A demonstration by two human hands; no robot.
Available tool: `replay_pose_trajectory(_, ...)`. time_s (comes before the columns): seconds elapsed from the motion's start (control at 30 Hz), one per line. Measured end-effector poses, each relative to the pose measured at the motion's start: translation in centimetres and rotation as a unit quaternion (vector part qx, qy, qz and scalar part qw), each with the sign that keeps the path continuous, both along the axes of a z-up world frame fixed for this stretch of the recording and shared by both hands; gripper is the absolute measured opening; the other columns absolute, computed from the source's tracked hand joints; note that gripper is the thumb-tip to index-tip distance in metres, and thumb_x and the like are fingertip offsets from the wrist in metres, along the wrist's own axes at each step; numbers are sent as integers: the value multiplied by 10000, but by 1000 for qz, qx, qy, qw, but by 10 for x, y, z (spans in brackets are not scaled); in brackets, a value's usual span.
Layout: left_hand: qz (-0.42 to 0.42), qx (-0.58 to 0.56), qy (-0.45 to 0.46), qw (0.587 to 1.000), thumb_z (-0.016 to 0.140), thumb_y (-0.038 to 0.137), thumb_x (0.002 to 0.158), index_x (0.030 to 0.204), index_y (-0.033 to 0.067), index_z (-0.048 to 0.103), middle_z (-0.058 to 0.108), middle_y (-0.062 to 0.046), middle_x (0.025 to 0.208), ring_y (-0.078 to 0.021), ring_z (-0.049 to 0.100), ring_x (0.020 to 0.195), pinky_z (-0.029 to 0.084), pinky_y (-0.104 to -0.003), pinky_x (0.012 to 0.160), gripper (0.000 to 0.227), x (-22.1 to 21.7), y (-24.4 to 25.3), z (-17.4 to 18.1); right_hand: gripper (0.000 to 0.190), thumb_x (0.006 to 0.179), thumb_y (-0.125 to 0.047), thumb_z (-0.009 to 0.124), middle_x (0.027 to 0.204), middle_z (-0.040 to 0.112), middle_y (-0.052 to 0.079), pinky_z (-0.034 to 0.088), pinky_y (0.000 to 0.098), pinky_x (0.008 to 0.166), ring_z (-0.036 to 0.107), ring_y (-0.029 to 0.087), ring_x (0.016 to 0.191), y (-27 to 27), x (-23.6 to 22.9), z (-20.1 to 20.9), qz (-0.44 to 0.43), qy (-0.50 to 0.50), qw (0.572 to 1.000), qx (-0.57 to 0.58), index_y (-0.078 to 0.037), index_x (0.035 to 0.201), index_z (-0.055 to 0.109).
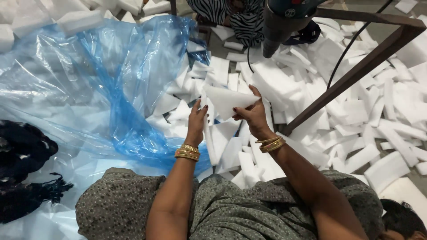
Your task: The person sits on the floor and repeatedly picks up white foam sheets, aligns them under a mounted cutting tool, and cuts them into smaller pieces. The cut pieces are placed into a large blue plastic bag beside them.
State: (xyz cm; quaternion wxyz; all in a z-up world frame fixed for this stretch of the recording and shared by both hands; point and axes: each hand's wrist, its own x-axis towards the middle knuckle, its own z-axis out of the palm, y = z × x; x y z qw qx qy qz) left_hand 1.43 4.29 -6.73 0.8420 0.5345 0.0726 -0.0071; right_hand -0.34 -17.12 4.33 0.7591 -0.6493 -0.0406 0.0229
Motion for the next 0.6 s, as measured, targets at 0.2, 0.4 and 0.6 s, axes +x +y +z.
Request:
replay_pose_trajectory(0.2,0,-6,2,1000,618,212,978,1561,71,390,627,-90,1196,-174,571,993,503,-325,866,642,-9,-12,37,835,884,-53,701,1034,687,181,646,354,636,730,243,722,2,-6,2,23,-14,999,34,-110,1558,212)
replay_pose_trajectory(0.4,1,-37,-85,996,509,79,980,1543,2,440,643,-99,1268,-160,619,1105,507,-291,957,573,-4,-11,11,357,997,-55,607,1126,709,184,645,373,764,730,233,924,-3,-6,-25,33,-28,997,63,98,1317,567)
replay_pose_trajectory(0.6,26,16,-39,999,489,103,982,1565,56,375,646,-110,1259,-158,640,1053,529,-281,907,596,-9,-11,27,391,810,44,685,1006,661,104,596,326,687,661,193,822,-5,-19,-5,31,-29,999,-16,-38,1168,551)
